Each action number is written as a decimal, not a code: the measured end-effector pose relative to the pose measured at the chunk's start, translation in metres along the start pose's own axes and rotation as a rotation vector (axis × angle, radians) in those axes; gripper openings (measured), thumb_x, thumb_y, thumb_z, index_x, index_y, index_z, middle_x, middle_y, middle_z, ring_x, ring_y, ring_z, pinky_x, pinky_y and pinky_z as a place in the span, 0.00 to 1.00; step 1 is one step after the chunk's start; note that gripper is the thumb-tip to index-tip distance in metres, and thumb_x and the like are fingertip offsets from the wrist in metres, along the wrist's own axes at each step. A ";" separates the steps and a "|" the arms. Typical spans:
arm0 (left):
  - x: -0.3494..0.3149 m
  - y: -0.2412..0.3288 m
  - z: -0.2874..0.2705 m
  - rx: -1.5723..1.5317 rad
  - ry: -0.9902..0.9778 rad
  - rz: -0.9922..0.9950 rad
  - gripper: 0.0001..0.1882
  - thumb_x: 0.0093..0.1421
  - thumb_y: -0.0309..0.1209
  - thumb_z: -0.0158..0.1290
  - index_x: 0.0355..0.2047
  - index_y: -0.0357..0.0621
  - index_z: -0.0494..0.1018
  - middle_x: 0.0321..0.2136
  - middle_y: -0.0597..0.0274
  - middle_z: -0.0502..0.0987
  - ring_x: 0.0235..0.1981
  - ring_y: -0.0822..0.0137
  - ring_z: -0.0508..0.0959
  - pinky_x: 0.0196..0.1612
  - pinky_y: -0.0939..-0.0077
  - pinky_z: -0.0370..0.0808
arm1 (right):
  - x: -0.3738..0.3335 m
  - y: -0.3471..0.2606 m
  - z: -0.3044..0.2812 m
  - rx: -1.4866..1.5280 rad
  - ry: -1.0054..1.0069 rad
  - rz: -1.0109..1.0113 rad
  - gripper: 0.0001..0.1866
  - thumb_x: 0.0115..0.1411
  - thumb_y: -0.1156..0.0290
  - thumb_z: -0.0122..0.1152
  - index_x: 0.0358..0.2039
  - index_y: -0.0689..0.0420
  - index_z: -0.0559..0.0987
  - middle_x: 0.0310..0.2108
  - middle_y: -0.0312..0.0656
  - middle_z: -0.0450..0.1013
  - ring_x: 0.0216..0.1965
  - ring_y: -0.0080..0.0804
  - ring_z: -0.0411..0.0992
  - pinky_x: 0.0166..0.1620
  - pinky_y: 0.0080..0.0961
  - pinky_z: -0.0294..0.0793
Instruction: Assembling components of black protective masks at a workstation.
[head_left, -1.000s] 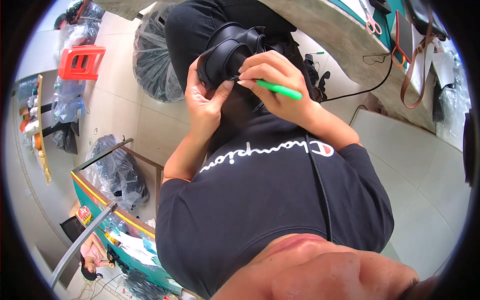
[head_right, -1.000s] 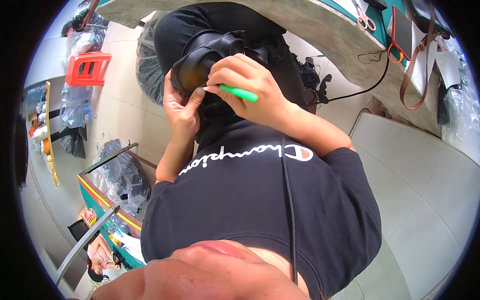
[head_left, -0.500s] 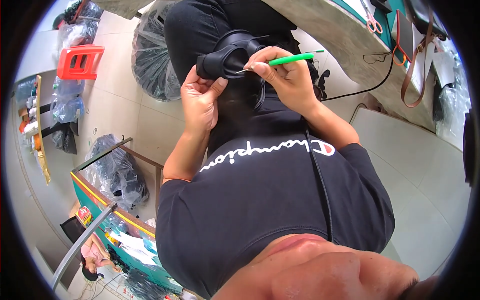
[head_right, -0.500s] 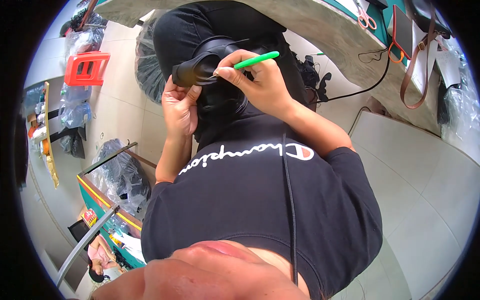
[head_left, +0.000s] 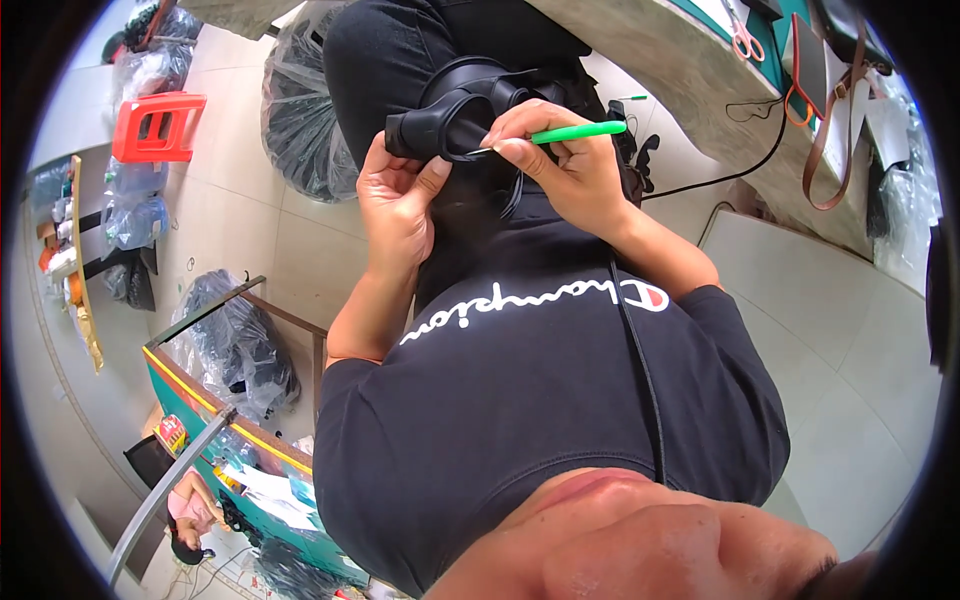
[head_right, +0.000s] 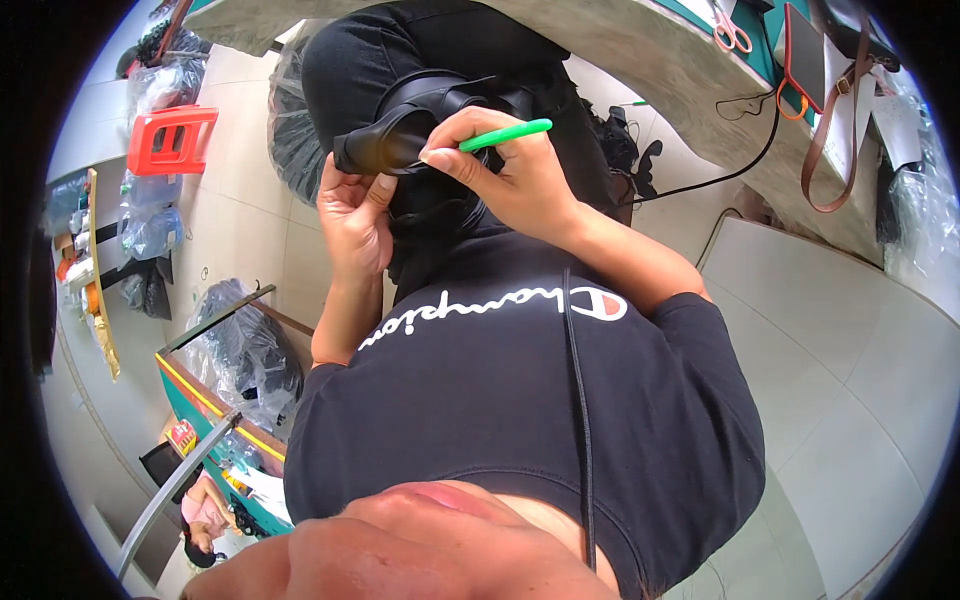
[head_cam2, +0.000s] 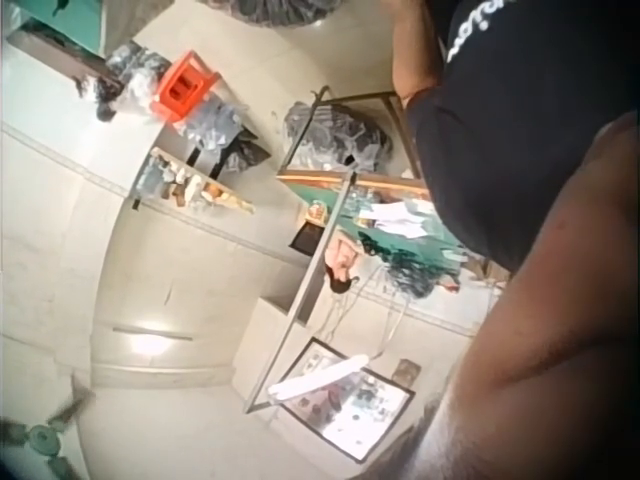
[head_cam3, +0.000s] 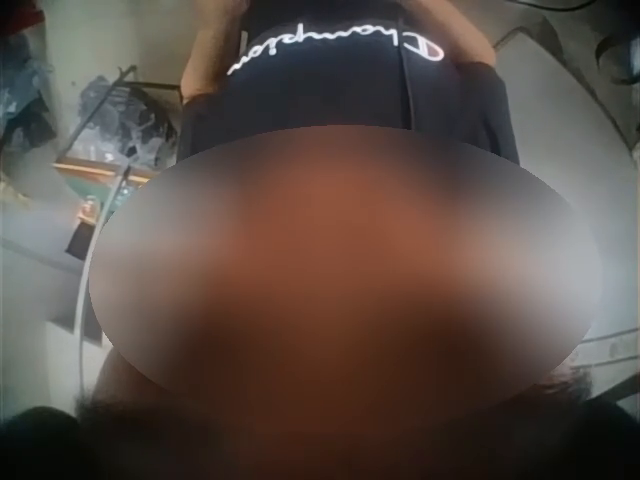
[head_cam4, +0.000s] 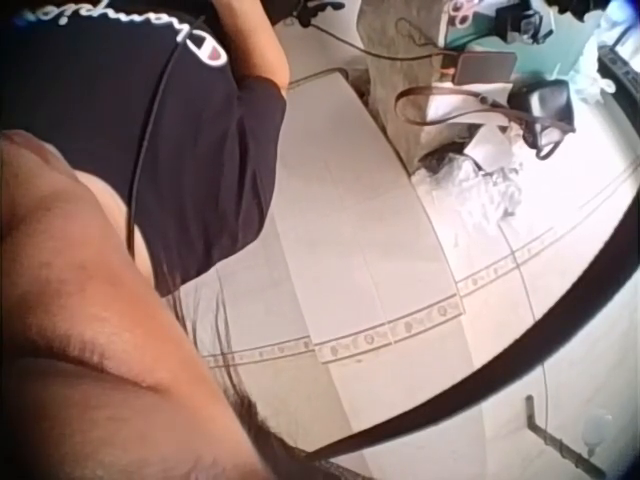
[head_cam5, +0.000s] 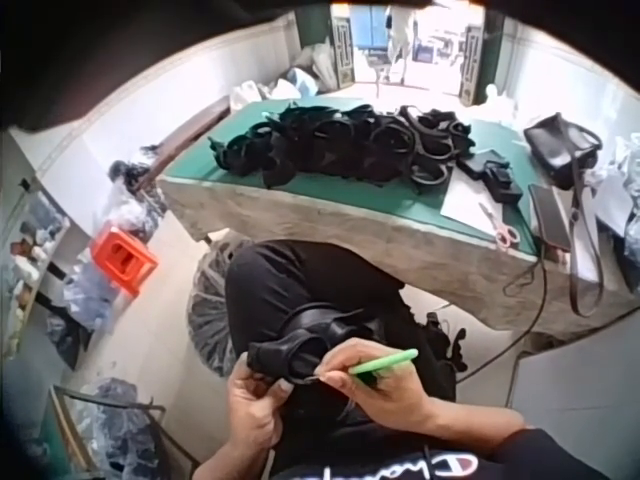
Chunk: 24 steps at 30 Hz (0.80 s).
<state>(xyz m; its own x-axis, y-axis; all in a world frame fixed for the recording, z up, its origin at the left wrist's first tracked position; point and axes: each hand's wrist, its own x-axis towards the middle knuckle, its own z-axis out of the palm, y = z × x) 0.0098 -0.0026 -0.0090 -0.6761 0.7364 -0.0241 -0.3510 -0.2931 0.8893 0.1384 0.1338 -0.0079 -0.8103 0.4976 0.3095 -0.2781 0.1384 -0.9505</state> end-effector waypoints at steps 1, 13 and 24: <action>0.000 0.001 0.001 0.001 0.000 -0.001 0.14 0.54 0.12 0.55 0.40 0.39 0.71 0.36 0.62 0.77 0.38 0.73 0.76 0.46 0.79 0.73 | 0.000 0.000 0.000 0.001 0.001 0.000 0.04 0.61 0.77 0.58 0.33 0.64 0.75 0.35 0.43 0.73 0.39 0.27 0.72 0.43 0.20 0.71; 0.004 -0.009 -0.009 0.036 -0.008 -0.019 0.18 0.52 0.12 0.56 0.43 0.37 0.71 0.37 0.61 0.77 0.39 0.73 0.76 0.47 0.80 0.73 | 0.006 -0.004 -0.005 -0.693 -0.116 -0.167 0.06 0.49 0.78 0.64 0.29 0.58 0.77 0.35 0.41 0.72 0.36 0.40 0.72 0.37 0.29 0.72; -0.001 0.000 -0.003 -0.101 -0.273 -0.267 0.28 0.49 0.15 0.60 0.50 0.38 0.63 0.42 0.62 0.75 0.45 0.72 0.74 0.52 0.79 0.69 | 0.024 0.012 -0.016 -0.391 0.201 -0.297 0.03 0.56 0.78 0.60 0.31 0.64 0.79 0.31 0.44 0.78 0.30 0.28 0.77 0.33 0.20 0.76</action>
<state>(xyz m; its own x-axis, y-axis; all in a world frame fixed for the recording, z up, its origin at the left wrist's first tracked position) 0.0082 -0.0052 -0.0102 -0.3604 0.9258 -0.1138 -0.5623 -0.1183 0.8184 0.1239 0.1609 -0.0128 -0.6001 0.5374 0.5926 -0.2369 0.5881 -0.7733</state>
